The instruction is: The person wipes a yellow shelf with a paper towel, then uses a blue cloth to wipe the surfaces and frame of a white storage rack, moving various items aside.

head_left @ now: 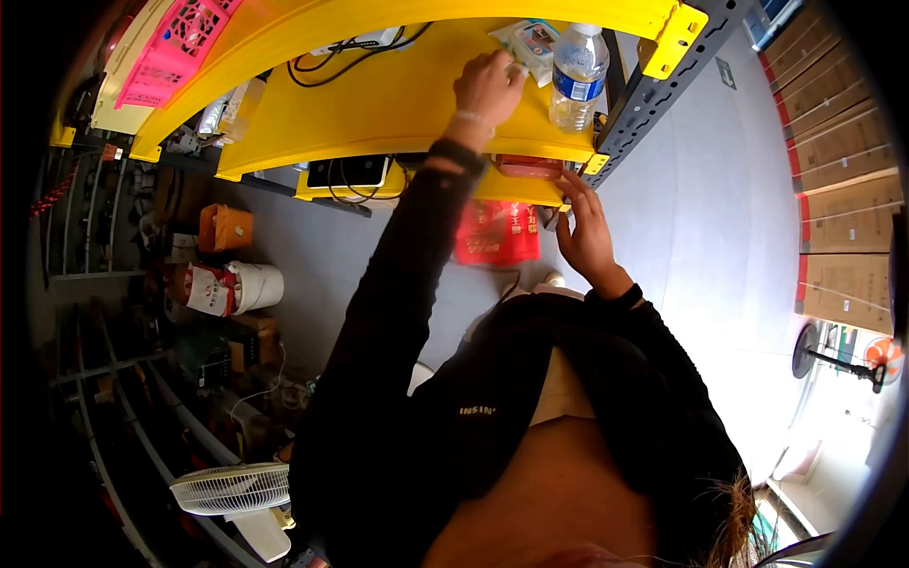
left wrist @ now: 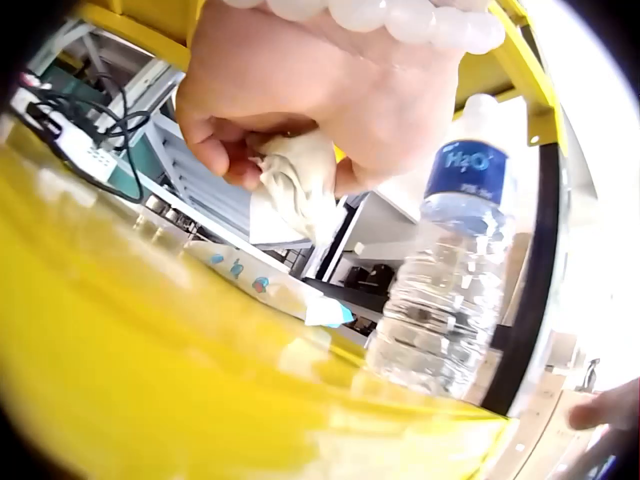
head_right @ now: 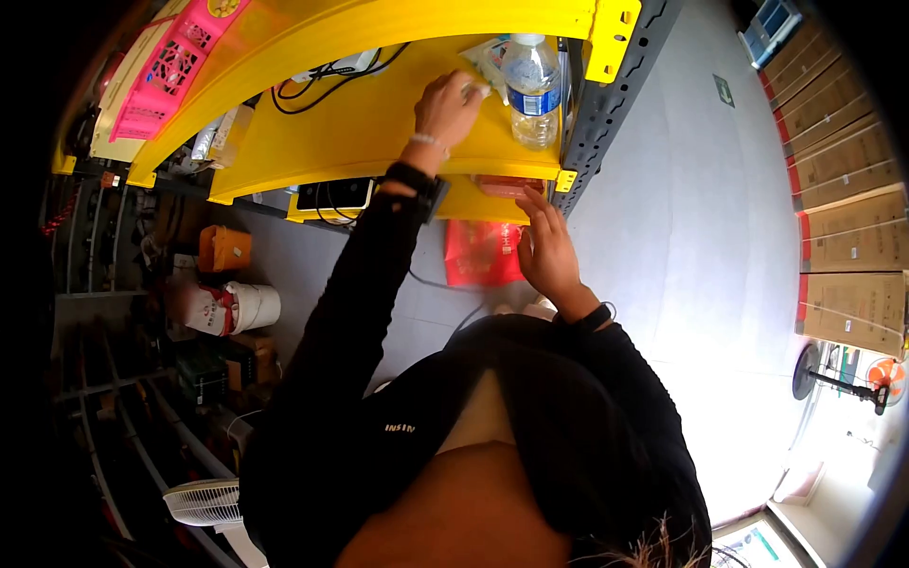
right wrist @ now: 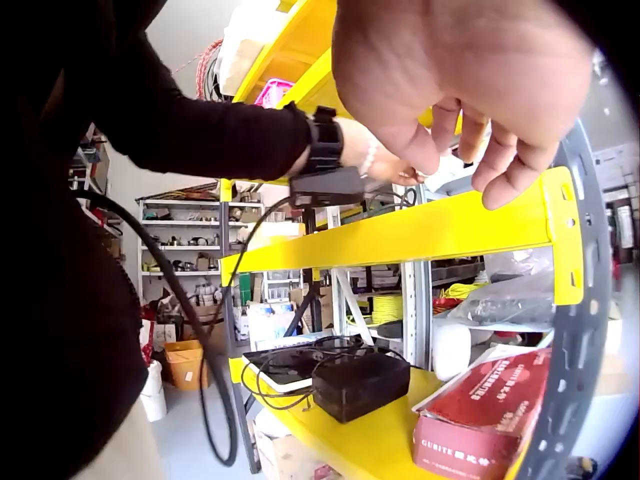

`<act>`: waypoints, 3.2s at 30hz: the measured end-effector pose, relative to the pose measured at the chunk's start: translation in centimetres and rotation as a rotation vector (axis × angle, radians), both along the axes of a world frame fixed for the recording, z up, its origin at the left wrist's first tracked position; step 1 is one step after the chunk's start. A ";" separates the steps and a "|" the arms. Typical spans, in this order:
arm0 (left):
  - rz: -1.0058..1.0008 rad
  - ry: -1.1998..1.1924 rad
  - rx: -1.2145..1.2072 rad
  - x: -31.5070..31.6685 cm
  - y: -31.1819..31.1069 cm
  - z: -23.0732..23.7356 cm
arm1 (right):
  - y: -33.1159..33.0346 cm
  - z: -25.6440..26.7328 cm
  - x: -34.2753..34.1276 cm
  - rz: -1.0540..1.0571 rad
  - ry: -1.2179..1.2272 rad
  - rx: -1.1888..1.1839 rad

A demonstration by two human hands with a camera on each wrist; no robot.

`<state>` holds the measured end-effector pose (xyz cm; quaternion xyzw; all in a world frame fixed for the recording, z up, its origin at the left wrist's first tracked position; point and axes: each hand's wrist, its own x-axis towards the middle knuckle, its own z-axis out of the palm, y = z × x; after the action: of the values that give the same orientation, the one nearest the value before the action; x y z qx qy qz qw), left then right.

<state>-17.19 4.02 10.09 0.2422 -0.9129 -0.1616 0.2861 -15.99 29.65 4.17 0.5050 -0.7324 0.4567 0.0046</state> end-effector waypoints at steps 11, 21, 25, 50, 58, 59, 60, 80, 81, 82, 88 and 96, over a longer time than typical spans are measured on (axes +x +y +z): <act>-0.171 -0.723 -0.109 -8.6 -3.5 2.2 | 5.8 10.1 -2.6 0.392 -0.687 -0.076; -0.005 -0.100 0.266 -1.5 -4.3 -0.3 | 7.7 26.2 -1.3 1.919 -1.126 -0.594; 0.135 0.170 0.158 6.0 -2.4 -2.8 | 7.7 26.8 -0.1 1.773 -1.116 -0.733; -0.324 0.263 -0.245 4.1 8.7 -7.4 | -2.8 4.8 -5.1 0.198 0.212 -0.030; -0.110 0.072 -0.255 8.0 5.6 -7.0 | -6.9 -0.3 -2.2 0.011 0.387 0.367; -0.088 0.068 -0.284 8.5 4.9 -7.1 | -7.7 0.5 -1.5 0.010 0.385 0.390; -0.066 0.064 -0.314 9.0 4.2 -7.3 | -8.6 0.9 -1.0 0.008 0.384 0.412; 0.107 -0.319 -0.157 9.0 8.1 -6.3 | -9.3 0.0 -2.5 0.082 0.425 0.452; 0.093 -0.290 -0.167 9.0 8.7 -6.7 | -8.5 -0.1 -2.5 0.066 0.448 0.456; 0.081 -0.296 -0.173 9.0 8.9 -6.8 | -7.8 -0.2 -2.4 0.048 0.472 0.458; 0.075 -0.278 -0.241 9.5 7.9 -7.3 | -9.0 -0.5 -1.5 -0.011 0.490 0.464; 0.241 -0.443 -0.182 13.1 2.5 -5.9 | -15.6 1.0 0.4 0.162 0.393 0.452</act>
<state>-4.09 6.48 4.18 0.3518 -0.9287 0.0133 0.1169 -15.61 14.00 5.19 0.6285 -0.7579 0.1750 -0.0027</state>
